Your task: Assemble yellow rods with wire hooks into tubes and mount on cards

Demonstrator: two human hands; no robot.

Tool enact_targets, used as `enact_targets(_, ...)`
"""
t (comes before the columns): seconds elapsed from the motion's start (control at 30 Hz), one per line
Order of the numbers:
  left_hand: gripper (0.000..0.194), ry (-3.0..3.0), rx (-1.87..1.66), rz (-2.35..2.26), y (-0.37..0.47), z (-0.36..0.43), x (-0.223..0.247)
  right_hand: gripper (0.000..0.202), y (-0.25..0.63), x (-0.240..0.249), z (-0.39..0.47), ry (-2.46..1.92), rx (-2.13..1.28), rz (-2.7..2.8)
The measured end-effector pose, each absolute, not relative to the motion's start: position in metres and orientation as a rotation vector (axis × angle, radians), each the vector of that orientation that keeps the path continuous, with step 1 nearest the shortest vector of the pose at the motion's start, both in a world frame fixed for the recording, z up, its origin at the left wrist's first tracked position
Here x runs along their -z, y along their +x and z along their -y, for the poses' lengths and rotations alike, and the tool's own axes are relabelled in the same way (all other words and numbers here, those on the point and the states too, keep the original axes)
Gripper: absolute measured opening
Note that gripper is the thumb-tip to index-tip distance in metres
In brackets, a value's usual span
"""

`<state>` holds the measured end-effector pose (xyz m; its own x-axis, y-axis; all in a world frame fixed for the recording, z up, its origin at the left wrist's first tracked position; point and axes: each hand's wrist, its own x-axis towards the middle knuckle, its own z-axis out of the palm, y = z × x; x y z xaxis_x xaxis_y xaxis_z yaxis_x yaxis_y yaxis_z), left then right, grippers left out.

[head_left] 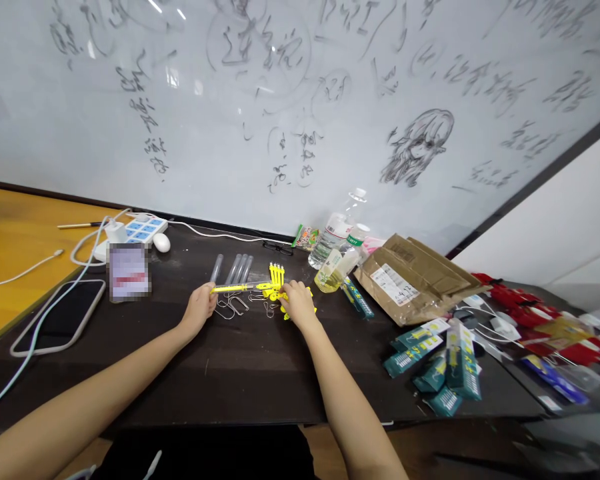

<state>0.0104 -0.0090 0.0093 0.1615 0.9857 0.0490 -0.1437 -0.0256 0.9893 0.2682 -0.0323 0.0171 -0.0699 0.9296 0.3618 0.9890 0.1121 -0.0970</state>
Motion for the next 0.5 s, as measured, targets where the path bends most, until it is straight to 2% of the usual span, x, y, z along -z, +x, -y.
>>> enact_targets(0.1,0.031,1.204,-1.188,-0.963,0.01,0.009,-0.01,0.004,0.269,-0.024,0.033,-1.768,0.093,1.911)
enact_targets(0.33,0.029,1.208,-1.211,-0.974,0.01,0.01,-0.013,0.021,0.26,-0.042,0.033,-1.062,-0.841,1.317)
enact_targets(0.5,0.028,1.19,-1.198,-0.992,0.009,0.011,-0.014,0.022,0.253,-0.043,0.037,-0.947,-1.007,1.289)
